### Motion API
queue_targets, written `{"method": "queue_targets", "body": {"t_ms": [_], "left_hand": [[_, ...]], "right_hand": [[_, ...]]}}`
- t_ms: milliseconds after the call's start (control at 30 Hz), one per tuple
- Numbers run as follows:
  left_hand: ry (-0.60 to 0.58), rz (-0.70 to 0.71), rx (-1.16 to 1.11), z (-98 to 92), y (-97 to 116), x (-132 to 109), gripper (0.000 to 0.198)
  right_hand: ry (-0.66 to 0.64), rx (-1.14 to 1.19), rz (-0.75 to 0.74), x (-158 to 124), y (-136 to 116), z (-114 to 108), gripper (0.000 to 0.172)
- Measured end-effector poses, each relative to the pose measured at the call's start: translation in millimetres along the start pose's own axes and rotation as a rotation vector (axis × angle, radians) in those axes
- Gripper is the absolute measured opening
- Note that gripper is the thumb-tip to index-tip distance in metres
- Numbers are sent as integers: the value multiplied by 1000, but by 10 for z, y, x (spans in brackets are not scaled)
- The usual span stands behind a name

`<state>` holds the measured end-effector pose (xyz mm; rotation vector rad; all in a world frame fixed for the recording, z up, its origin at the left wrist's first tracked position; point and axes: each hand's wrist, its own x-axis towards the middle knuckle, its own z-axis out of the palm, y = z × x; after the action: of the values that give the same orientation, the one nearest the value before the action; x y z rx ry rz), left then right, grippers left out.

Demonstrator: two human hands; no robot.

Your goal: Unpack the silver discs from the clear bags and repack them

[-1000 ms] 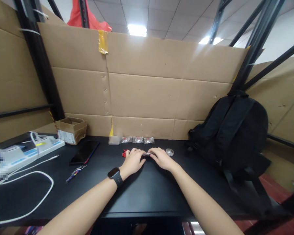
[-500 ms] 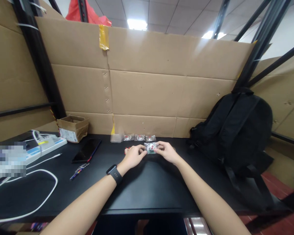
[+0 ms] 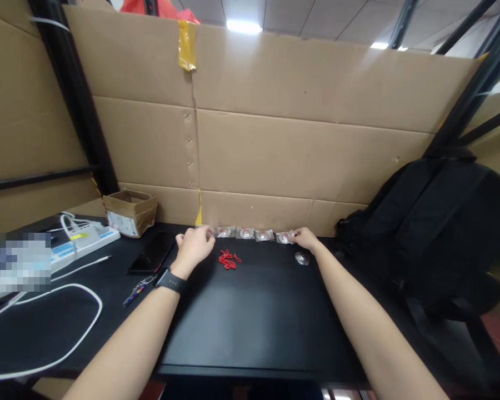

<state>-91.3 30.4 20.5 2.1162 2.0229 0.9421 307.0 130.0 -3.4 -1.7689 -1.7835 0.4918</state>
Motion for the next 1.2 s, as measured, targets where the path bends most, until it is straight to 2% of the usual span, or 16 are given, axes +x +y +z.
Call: {"method": "queue_targets", "body": {"t_ms": [167, 267, 400, 533, 600, 667, 700, 767, 833, 867, 967, 1067, 1200], "left_hand": [[72, -129, 167, -27, -279, 92, 30], [46, -116, 216, 29, -361, 117, 35], [-10, -34, 166, 168, -372, 143, 45], [13, -39, 55, 225, -362, 165, 53], [44, -63, 44, 191, -362, 166, 50], [61, -55, 22, 141, -346, 153, 39], [39, -5, -7, 122, -324, 139, 32], [-62, 183, -78, 118, -245, 93, 21], [-150, 373, -103, 172, -121, 25, 20], [-151, 422, -78, 215, -51, -11, 21], [-138, 491, 26, 348, 142, -94, 26], [-161, 562, 77, 406, 245, -99, 32], [-166, 587, 104, 393, 257, -29, 17]], "right_hand": [[107, -168, 19, 36, -29, 158, 24], [119, -233, 18, -54, -59, 124, 26], [90, -273, -41, -295, -68, -7, 22], [40, -272, -149, -602, 1, -115, 41], [5, -257, -213, -729, 56, -135, 49], [-23, -223, -245, -816, 105, -136, 50], [-31, -201, -244, -845, 123, -133, 49], [-32, -158, -239, -881, 147, -130, 46], [-35, -133, -249, -901, 159, -140, 46], [-41, -127, -257, -909, 165, -150, 48], [-63, -106, -259, -933, 186, -189, 47], [-64, -76, -251, -947, 210, -214, 42], [-47, -59, -252, -947, 221, -221, 41]]}}
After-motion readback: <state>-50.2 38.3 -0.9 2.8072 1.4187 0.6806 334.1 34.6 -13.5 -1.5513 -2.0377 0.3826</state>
